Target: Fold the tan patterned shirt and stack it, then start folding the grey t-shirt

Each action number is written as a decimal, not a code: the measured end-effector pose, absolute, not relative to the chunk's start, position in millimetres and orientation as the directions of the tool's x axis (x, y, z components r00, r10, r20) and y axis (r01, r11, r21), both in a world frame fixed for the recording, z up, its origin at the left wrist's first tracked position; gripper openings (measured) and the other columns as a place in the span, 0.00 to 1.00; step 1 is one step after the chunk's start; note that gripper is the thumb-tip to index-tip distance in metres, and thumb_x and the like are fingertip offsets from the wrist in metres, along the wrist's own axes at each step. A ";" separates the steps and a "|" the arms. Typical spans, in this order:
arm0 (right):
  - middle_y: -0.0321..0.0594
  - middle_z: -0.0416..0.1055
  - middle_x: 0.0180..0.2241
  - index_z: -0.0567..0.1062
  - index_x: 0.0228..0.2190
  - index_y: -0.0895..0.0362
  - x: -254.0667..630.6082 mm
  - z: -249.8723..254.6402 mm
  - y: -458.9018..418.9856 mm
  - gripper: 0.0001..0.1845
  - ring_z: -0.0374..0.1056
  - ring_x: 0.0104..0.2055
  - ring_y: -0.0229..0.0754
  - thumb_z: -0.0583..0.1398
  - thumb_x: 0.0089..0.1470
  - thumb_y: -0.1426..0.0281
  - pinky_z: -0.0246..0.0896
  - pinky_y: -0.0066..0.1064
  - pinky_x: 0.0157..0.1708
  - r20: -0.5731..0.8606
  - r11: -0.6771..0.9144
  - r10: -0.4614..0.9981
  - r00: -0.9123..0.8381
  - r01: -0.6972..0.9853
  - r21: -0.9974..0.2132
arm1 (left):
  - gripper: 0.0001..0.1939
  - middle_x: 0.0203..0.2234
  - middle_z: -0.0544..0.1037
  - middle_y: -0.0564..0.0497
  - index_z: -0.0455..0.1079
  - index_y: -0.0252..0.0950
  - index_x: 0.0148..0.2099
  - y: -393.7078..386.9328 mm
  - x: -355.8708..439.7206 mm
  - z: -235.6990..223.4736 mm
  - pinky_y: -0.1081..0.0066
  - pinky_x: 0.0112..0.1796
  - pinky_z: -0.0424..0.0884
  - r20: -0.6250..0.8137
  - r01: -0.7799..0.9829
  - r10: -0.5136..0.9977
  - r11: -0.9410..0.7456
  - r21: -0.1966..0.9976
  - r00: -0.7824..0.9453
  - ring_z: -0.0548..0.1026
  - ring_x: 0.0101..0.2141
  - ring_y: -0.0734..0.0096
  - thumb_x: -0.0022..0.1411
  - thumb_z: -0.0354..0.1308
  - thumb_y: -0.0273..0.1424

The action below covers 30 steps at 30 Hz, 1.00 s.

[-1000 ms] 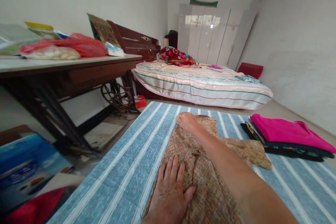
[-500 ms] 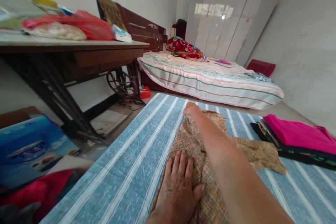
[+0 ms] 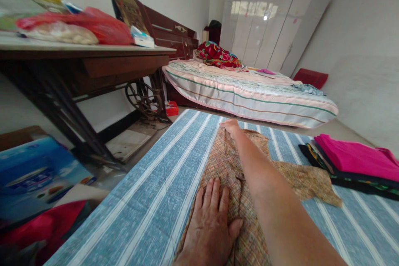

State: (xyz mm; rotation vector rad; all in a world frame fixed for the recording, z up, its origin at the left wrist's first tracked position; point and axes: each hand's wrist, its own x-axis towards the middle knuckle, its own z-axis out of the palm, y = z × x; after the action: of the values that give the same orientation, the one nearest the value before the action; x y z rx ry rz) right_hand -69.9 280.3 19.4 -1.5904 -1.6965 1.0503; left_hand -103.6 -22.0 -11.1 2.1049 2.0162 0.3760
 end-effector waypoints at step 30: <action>0.43 0.74 0.39 0.74 0.42 0.56 -71.0 23.8 271.8 0.18 0.68 0.43 0.46 0.57 0.48 0.75 0.60 0.32 0.42 0.244 0.337 0.937 -0.252 0.836 -0.434 | 0.37 0.63 0.52 0.38 0.56 0.33 0.64 -18.9 -103.1 -11.3 0.46 0.59 0.48 0.051 0.961 0.997 -0.061 0.269 0.049 0.48 0.63 0.48 0.61 0.42 0.53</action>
State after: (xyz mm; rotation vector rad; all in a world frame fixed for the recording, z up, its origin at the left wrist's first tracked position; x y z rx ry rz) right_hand -71.0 271.8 23.8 -1.5527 -2.1519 0.2968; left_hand -103.1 -18.9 -11.3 2.1519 2.0336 0.3346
